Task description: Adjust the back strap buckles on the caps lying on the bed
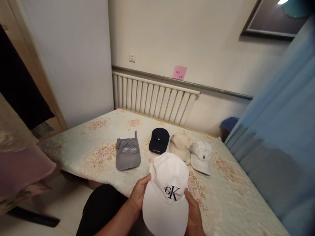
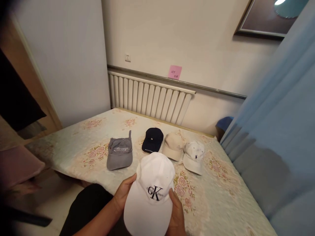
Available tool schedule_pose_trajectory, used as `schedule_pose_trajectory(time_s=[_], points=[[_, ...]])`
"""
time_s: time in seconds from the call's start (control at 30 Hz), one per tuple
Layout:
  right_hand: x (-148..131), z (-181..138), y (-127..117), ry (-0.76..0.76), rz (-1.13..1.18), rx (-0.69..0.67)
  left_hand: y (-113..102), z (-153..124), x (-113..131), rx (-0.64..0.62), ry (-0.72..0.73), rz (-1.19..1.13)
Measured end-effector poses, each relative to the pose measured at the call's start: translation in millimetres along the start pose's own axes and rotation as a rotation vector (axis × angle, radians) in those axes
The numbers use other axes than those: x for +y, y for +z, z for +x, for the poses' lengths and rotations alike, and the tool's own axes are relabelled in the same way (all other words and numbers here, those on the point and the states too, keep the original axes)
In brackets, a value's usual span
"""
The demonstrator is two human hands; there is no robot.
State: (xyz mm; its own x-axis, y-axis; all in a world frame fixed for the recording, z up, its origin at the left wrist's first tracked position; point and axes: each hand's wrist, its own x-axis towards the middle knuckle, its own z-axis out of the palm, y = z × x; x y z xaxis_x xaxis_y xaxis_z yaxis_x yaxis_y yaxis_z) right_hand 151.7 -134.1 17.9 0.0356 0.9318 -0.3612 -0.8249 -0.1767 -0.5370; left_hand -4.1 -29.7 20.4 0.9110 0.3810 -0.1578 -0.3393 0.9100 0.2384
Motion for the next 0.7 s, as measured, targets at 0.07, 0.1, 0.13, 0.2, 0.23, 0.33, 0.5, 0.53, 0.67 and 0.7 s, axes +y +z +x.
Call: schedule_pose_trajectory(time_s=[0.07, 0.1, 0.13, 0.2, 0.23, 0.33, 0.5, 0.53, 0.67, 0.7], points=[[0.8, 0.9, -5.8, 0.025, 0.011, -0.003, -4.8, 2.1, 2.7, 0.033, 0.08, 0.003], [1.2, 1.4, -8.9, 0.038, 0.016, -0.001, -6.3, 3.2, 3.8, 0.047, 0.134, 0.008], [1.5, 1.9, -11.8, 0.051, 0.017, 0.002, -7.4, 4.3, 4.7, 0.058, 0.19, 0.017], [1.8, 2.7, -16.7, 0.059, 0.008, 0.009, -8.2, 6.3, 6.0, 0.074, 0.269, 0.042], [1.7, 2.9, -18.3, 0.053, 0.003, 0.011, -8.2, 7.1, 6.4, 0.077, 0.285, 0.053], [0.7, 3.2, -20.0, 0.014, 0.02, 0.016, -7.8, 8.6, 7.4, 0.077, 0.29, 0.074], [0.4, 3.4, -16.9, -0.004, 0.062, 0.022, -7.6, 9.0, 9.5, 0.083, 0.267, 0.083], [0.8, 3.6, -16.6, 0.002, 0.061, 0.022, -7.8, 9.0, 9.8, 0.089, 0.254, 0.079], [2.1, 5.1, -17.8, -0.034, 0.027, 0.049, -10.2, 9.8, 10.1, 0.101, 0.235, 0.077], [2.4, 5.4, -18.4, -0.056, 0.016, 0.063, -11.0, 10.0, 10.0, 0.101, 0.231, 0.077]])
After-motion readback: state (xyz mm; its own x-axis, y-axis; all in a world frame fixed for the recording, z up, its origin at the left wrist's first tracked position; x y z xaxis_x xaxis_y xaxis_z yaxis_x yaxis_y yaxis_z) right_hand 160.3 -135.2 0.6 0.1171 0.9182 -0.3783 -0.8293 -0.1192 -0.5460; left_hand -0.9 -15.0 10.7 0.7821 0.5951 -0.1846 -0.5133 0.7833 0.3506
